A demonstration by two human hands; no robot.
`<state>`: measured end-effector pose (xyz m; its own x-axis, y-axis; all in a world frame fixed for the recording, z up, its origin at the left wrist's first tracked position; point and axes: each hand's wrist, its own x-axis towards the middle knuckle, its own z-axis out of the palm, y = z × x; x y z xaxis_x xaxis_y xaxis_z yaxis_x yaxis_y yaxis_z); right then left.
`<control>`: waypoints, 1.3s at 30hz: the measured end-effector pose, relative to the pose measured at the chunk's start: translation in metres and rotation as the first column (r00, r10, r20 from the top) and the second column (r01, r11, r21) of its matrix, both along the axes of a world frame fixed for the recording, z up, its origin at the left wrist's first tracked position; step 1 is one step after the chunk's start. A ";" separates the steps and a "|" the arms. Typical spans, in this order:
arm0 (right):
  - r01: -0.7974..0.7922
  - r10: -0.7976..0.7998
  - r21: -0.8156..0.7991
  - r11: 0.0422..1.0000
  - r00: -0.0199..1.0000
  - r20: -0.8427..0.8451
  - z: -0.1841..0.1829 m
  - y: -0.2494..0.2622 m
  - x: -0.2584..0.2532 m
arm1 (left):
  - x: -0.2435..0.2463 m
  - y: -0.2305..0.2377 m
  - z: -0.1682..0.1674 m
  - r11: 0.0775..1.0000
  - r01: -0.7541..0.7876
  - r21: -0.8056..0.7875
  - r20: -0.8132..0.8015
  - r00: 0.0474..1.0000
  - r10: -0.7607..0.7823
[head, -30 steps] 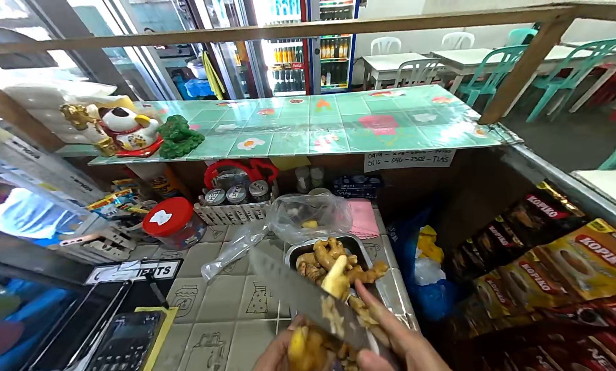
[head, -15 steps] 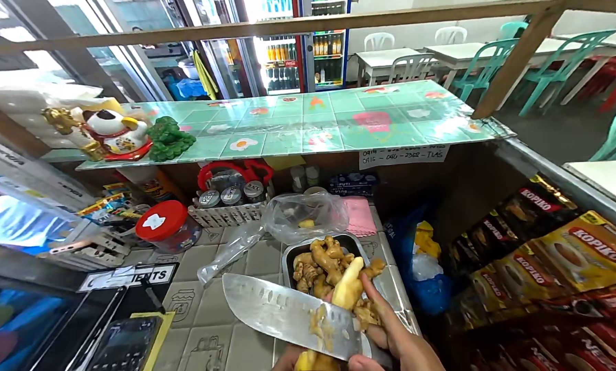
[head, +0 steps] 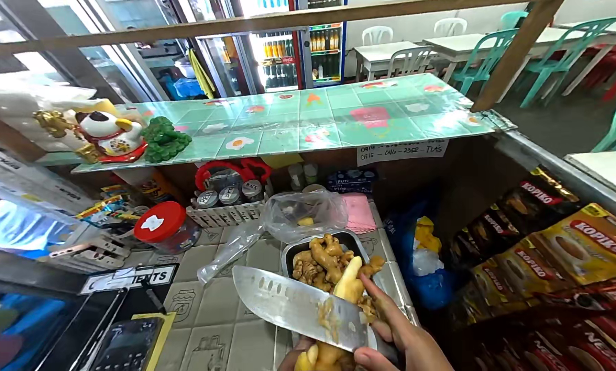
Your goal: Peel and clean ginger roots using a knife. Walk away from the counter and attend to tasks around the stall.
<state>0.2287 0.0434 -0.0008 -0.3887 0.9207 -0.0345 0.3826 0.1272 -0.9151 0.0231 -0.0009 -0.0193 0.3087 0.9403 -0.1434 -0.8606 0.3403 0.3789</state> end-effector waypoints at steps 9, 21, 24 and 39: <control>-0.058 0.041 -0.097 0.994 0.985 -0.166 0.003 -0.001 0.002 | -0.002 -0.001 -0.003 0.999 0.007 0.035 0.020 1.000 -0.008; -0.006 -0.001 -0.053 0.999 0.990 -0.138 -0.002 0.001 0.002 | 0.002 0.002 0.004 0.994 0.012 0.107 -0.046 0.999 -0.008; 0.019 -0.023 -0.026 0.999 0.985 -0.172 -0.004 0.002 0.005 | 0.000 0.004 0.003 0.980 0.057 0.189 -0.089 0.995 -0.041; -0.017 0.006 -0.051 0.999 0.979 -0.204 0.000 0.003 0.004 | -0.002 0.004 0.007 0.980 0.063 0.190 -0.116 0.992 -0.042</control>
<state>0.2323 0.0460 -0.0009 -0.4030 0.9152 -0.0010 0.1863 0.0809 -0.9791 0.0207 0.0032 -0.0120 0.3507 0.9365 0.0031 -0.7925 0.2950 0.5337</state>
